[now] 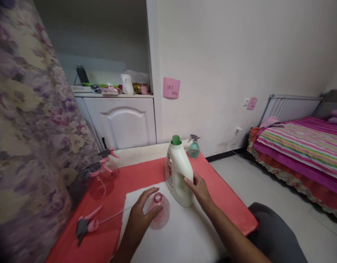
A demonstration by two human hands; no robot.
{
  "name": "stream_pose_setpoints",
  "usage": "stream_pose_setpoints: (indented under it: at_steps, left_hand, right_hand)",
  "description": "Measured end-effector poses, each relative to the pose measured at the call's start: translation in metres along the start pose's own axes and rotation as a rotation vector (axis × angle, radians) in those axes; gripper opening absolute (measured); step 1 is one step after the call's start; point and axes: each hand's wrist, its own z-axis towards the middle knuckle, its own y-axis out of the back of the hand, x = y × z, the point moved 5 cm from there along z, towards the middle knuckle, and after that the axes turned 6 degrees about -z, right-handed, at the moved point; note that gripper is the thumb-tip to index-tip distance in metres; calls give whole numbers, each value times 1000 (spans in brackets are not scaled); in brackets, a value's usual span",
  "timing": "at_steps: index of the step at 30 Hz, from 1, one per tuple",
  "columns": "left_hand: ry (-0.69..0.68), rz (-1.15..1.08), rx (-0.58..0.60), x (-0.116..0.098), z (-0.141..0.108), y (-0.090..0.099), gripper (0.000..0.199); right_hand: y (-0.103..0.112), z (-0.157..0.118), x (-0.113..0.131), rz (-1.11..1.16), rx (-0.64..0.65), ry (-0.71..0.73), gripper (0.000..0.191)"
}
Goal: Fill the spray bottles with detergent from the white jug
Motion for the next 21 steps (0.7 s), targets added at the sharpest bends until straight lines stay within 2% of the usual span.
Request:
stream_pose_setpoints:
  at_steps: [10,17,21]
  left_hand:
    - [20,-115,-13,-2,4,-10,25]
    - [123,-83,-39,5,3,-8,23]
    - [124,-95,-36,7,6,-8,22]
  right_hand:
    - [-12,15,-14,99,99,-44,49]
    - [-16,15,-10,121,50,-38,47]
    - [-7,16,1,60,15,-30,51]
